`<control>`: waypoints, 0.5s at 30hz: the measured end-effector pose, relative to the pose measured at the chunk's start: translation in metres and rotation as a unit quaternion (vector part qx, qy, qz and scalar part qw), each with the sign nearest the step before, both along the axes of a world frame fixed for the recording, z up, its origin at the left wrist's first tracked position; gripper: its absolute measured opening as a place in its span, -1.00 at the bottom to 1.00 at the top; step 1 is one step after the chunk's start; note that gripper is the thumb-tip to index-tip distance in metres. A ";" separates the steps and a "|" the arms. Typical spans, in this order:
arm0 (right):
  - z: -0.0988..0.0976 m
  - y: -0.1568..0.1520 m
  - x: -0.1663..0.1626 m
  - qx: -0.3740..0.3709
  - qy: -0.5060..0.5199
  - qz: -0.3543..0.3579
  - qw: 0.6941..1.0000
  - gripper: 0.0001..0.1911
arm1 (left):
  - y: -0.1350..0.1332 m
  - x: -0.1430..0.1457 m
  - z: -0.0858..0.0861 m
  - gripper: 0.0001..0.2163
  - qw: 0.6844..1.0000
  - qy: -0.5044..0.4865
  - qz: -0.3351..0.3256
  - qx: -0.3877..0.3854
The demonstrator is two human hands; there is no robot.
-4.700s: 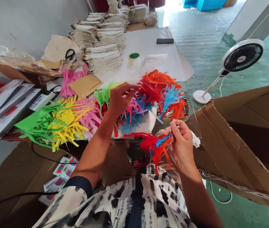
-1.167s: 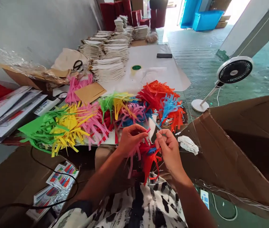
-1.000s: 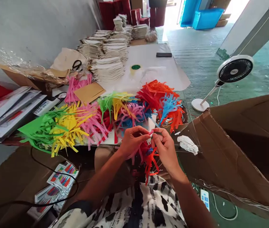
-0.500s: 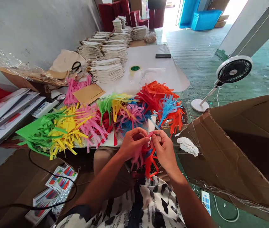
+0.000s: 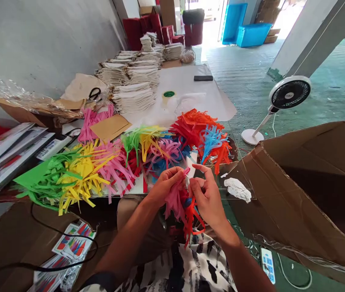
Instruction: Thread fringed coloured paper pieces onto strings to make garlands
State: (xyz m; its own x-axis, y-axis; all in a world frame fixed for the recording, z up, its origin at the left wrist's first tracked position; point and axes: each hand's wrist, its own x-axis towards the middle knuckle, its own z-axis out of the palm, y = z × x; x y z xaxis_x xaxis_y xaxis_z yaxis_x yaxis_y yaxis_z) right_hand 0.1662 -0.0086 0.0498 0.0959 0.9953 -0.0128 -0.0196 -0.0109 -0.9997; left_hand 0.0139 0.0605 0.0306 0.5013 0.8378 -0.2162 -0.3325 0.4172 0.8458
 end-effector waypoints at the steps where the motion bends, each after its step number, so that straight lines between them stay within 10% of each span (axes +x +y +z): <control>1: 0.000 0.000 0.000 0.002 0.002 -0.001 1.000 -0.56 | 0.000 0.001 0.000 -0.56 1.000 0.002 0.000 0.002; 15: -0.004 0.002 0.001 0.005 -0.002 -0.018 1.000 -0.53 | -0.005 0.000 0.003 -0.53 1.000 0.020 0.004 -0.001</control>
